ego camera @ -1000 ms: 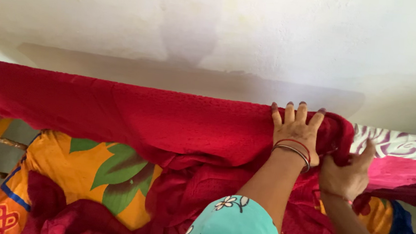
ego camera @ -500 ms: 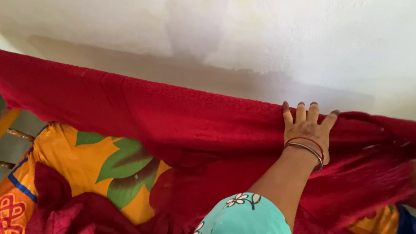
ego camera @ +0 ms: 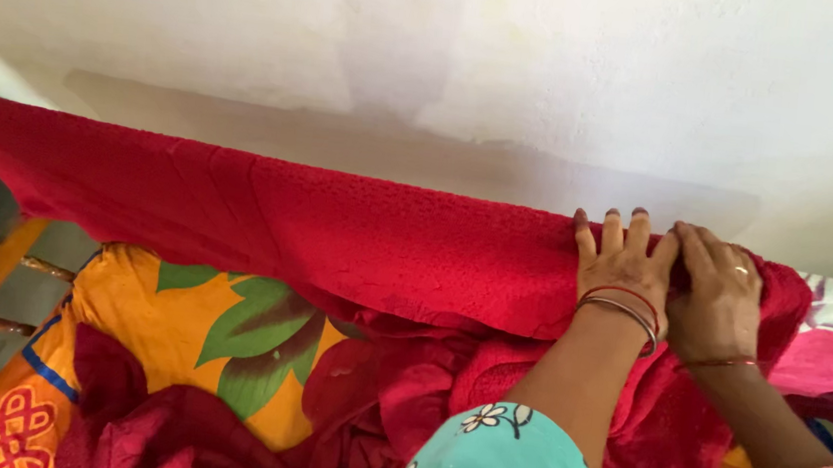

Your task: The person folds a red towel on a wooden chair. They smooth the towel, fold it in half lengthwise, then fold it again into a compact rectangle. The folded towel remains on the chair at the end.

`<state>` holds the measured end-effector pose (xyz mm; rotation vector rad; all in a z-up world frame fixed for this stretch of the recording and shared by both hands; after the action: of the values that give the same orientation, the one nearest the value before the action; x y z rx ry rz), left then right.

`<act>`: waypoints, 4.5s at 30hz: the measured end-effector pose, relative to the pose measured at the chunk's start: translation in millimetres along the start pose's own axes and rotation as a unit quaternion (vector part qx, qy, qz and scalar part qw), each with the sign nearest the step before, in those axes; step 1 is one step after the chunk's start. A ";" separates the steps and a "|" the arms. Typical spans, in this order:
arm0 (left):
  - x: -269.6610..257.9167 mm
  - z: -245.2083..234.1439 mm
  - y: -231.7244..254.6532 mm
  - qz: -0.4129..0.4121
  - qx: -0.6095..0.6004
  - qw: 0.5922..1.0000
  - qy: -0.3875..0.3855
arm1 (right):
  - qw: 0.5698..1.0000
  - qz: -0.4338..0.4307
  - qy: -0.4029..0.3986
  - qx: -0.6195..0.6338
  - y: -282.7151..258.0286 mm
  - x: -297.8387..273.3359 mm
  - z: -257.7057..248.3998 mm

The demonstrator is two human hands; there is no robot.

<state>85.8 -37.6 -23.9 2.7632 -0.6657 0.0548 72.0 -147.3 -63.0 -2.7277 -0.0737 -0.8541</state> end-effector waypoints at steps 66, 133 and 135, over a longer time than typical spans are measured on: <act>24.5 15.8 43.8 -0.032 -0.089 0.995 0.015 | 0.965 0.251 0.042 0.069 217.0 71.0 -41.3; 18.8 34.8 48.2 -0.043 0.085 0.989 0.112 | 0.970 0.004 -0.162 -0.181 47.8 2.1 0.0; 15.3 18.5 53.6 -0.057 0.093 0.977 0.185 | 0.969 -0.018 -0.163 -0.187 48.2 0.5 -9.1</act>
<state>74.7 -95.3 -25.0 2.8434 -0.4203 0.6200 73.7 -196.1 -67.7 -3.2093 -0.0300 -0.4537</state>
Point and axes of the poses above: each hand's wrist, its own x-axis towards the middle knuckle, its own z-axis out of the palm, y = z × x, the point moved 9 cm from there along x, towards the middle knuckle, and after that the axes turned 7 degrees about z, right-handed, at the moved point
